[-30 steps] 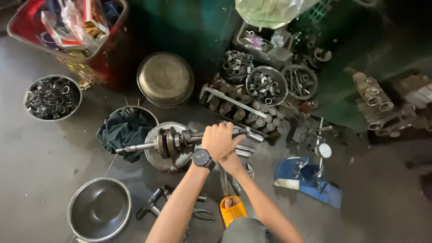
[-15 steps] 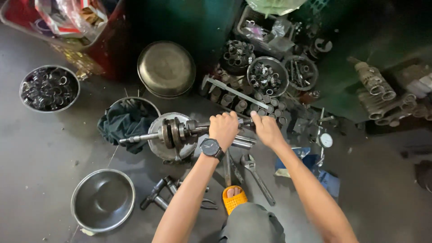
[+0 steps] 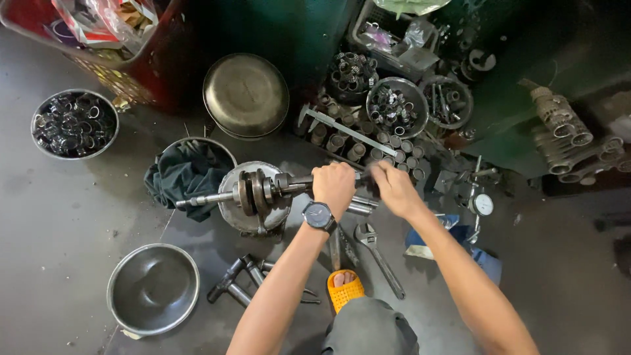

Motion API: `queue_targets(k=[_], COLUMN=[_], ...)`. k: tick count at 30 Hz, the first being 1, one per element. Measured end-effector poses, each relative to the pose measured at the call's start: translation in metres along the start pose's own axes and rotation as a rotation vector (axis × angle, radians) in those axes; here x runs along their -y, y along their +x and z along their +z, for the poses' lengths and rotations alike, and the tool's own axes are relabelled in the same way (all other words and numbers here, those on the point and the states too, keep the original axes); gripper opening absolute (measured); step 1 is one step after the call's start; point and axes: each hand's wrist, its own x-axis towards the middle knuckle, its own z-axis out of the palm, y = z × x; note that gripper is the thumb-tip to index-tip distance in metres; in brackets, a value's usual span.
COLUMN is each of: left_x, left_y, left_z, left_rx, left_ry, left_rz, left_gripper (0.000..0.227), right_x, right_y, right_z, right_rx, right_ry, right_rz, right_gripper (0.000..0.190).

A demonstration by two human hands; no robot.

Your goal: The person walks to a workbench and secures a cylindrical metal part in a blue vise. They then use a wrench to tighten a nut on the part while holding the shaft steady with their other hand.

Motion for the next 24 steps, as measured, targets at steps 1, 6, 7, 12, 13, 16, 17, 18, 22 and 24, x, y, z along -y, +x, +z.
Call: queue_targets(k=[1, 6, 7, 12, 13, 16, 17, 18, 22, 24], left_x=[0.000, -0.001, -0.001, 0.000, 0.000, 0.003, 0.003, 0.003, 0.004, 0.002], left_y=[0.003, 0.007, 0.008, 0.006, 0.006, 0.011, 0.013, 0.013, 0.015, 0.017], left_z=[0.005, 0.016, 0.017, -0.012, -0.008, 0.005, 0.011, 0.013, 0.013, 0.012], left_rx=[0.011, 0.000, 0.002, -0.133, -0.164, -0.134, -0.072, -0.069, -0.005, 0.006], left_ry=[0.014, 0.036, 0.030, 0.044, 0.018, -0.056, -0.109, -0.110, -0.109, -0.113], left_rz=[-0.016, -0.048, -0.041, 0.036, 0.067, 0.099, 0.098, 0.093, 0.069, 0.057], left_gripper=[0.026, 0.013, 0.013, 0.011, 0.011, 0.011, 0.008, 0.008, 0.006, 0.007], right_x=[0.019, 0.019, 0.016, 0.017, 0.018, 0.016, 0.014, 0.012, 0.010, 0.007], right_y=[-0.003, 0.002, 0.004, 0.007, 0.004, -0.001, -0.004, -0.004, 0.002, 0.006], right_z=[-0.011, -0.013, -0.012, -0.010, -0.009, -0.004, -0.001, 0.000, 0.003, 0.001], right_rx=[0.013, 0.054, 0.078, 0.146, 0.124, 0.042, -0.016, -0.009, -0.059, -0.044], right_ry=[0.073, 0.178, 0.127, 0.012, 0.036, 0.054, 0.045, 0.046, -0.021, -0.011], right_rz=[-0.075, -0.197, -0.101, 0.092, 0.054, -0.068, -0.151, -0.151, -0.251, -0.230], right_gripper=[0.030, 0.044, 0.036, 0.023, 0.025, 0.033, 0.039, 0.039, 0.043, 0.042])
